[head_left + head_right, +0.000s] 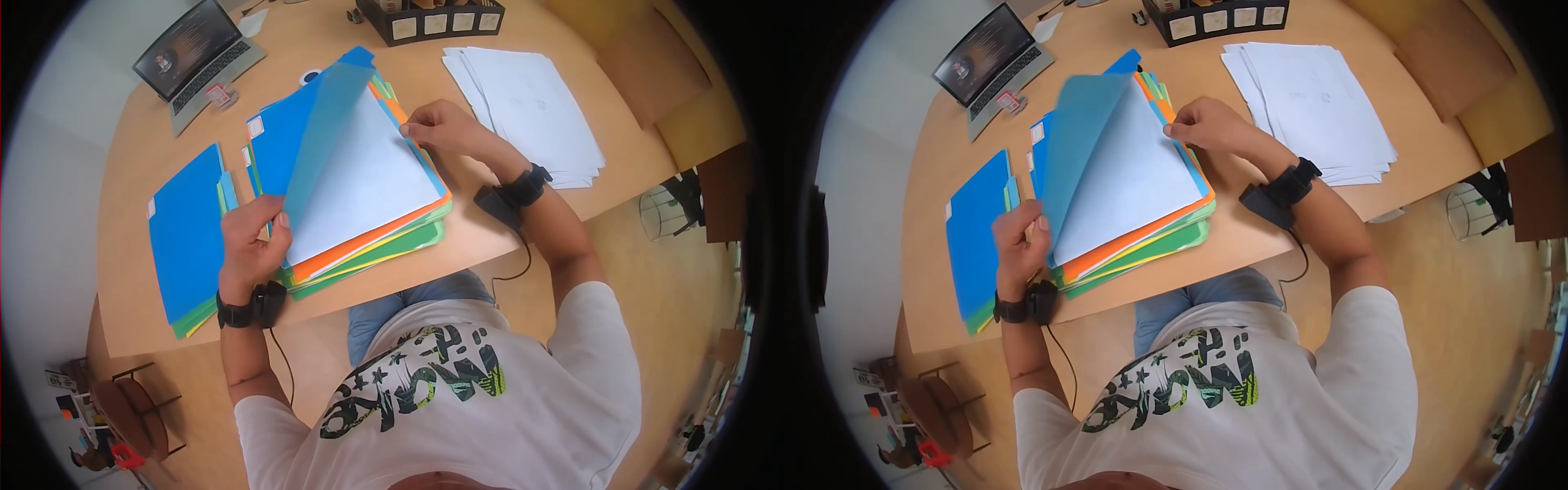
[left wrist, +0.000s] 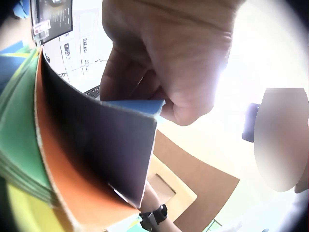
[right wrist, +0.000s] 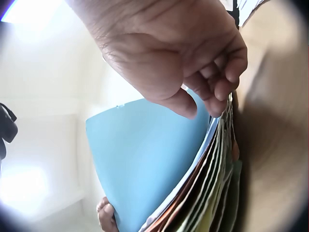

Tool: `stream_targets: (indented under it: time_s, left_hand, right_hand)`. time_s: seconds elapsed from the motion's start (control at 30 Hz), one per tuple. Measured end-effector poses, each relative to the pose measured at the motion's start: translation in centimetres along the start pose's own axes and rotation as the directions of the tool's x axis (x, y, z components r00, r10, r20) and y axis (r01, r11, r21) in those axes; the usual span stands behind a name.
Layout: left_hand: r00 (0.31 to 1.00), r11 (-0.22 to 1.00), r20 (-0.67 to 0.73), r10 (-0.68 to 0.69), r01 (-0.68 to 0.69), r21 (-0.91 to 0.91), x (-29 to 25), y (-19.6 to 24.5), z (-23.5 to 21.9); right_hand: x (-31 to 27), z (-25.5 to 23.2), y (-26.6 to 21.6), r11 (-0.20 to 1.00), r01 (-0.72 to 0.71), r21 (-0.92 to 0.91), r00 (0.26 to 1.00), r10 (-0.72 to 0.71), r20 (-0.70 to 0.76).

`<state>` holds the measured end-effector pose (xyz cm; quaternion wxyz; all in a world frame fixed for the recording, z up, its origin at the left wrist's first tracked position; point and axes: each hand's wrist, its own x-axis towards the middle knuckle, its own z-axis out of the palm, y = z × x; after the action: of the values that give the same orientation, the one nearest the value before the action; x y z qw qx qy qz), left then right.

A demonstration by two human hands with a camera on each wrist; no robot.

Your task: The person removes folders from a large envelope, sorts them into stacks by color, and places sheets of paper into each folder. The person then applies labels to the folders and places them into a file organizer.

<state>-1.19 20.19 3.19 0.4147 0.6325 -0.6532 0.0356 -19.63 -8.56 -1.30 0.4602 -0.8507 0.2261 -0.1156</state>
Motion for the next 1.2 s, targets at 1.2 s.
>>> stream_targets:
  time_s: [1.2]
  left_hand:
    - [0.925, 0.675, -0.325, 0.196, 0.113, 0.729, -2.4, -4.2, -6.7]
  right_hand:
    - [-4.5, -11.5, 4.5, 0.980, -0.045, 0.192, 0.903, 0.122, -0.411]
